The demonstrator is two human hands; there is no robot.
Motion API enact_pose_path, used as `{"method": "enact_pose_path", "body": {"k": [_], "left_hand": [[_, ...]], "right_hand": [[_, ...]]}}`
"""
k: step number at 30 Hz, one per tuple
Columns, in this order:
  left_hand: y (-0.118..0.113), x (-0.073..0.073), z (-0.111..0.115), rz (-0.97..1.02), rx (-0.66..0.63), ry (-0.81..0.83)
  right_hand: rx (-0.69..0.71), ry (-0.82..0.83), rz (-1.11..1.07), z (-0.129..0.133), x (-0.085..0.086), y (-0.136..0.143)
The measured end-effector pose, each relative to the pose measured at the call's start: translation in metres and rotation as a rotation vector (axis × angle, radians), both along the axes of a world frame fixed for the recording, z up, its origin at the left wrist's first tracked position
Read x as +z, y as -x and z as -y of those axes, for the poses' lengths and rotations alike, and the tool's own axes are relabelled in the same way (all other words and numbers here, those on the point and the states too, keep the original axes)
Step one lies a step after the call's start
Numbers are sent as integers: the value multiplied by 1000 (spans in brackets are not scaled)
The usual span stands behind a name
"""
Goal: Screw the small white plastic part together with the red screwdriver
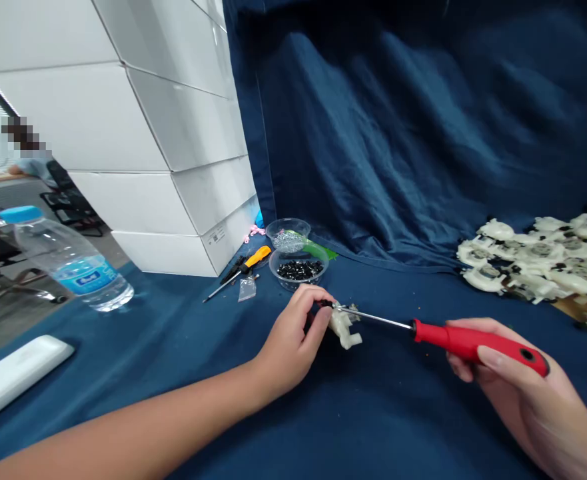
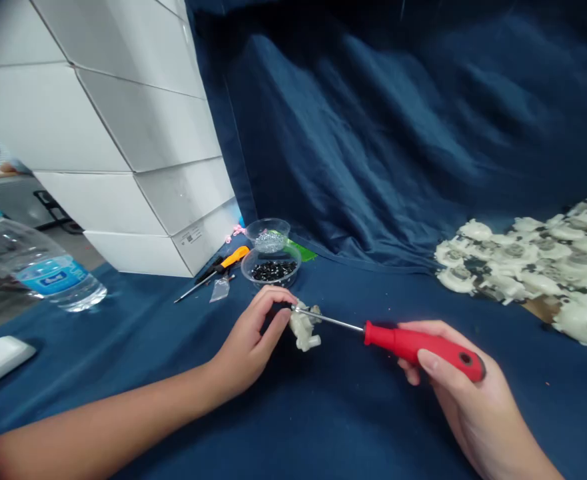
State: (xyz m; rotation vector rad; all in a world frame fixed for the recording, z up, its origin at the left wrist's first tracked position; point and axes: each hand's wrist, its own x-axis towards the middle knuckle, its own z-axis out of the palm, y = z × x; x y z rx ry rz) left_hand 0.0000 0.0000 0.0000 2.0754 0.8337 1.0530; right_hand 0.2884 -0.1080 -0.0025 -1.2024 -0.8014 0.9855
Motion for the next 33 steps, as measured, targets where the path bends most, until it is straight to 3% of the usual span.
{"method": "enact_pose_path", "body": {"k": [8, 13, 23, 33], "left_hand": [[0, -2, -1, 0, -3, -15], [-1, -2, -4, 7, 1, -29], [0, -3, -2, 3, -1, -34], [0, -3, -3, 4, -27, -58]], "right_hand": [[-62, 13, -9, 0, 6, 5], [-64, 64, -17, -1, 7, 7], [-18, 17, 6, -2, 7, 5], [-87, 46, -33, -1, 7, 6]]}}
